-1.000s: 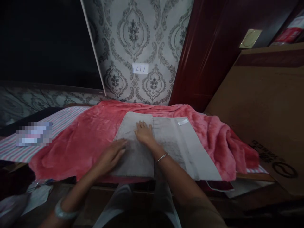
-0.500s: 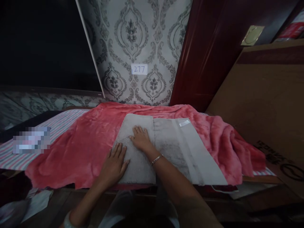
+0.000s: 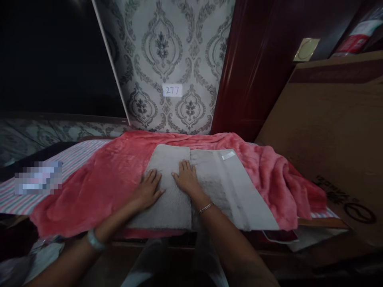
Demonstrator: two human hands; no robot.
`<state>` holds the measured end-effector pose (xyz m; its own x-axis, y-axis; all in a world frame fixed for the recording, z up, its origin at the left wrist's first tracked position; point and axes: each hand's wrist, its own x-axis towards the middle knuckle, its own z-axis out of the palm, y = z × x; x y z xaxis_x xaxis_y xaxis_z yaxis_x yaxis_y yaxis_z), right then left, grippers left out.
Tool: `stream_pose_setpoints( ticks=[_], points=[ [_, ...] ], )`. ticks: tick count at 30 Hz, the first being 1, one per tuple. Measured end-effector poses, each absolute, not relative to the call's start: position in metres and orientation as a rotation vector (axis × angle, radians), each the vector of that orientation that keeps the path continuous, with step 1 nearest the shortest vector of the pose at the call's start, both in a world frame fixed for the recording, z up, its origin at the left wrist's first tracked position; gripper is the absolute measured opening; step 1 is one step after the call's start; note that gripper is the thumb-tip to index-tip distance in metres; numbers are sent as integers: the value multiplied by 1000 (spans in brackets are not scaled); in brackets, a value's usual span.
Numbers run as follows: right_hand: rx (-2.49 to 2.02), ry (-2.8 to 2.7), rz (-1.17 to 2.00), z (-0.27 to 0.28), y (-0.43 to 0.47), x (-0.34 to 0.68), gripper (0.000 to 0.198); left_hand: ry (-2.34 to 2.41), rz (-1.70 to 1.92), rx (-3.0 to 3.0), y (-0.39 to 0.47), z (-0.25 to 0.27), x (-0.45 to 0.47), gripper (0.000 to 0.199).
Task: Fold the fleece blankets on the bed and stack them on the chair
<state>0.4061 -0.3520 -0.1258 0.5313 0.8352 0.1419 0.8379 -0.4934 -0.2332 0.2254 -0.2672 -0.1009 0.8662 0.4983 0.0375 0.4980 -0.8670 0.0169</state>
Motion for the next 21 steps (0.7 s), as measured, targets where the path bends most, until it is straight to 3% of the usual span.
stream_pose_setpoints(
  ticks=[12, 21],
  points=[
    [-2362, -1314, -42, -134, -349, 406, 64, 1059, 22, 2973, -190, -86, 349, 74],
    [-1679, -603, -211, -153, -335, 446, 54, 704, 0, 3060, -218, -104, 375, 72]
  ],
)
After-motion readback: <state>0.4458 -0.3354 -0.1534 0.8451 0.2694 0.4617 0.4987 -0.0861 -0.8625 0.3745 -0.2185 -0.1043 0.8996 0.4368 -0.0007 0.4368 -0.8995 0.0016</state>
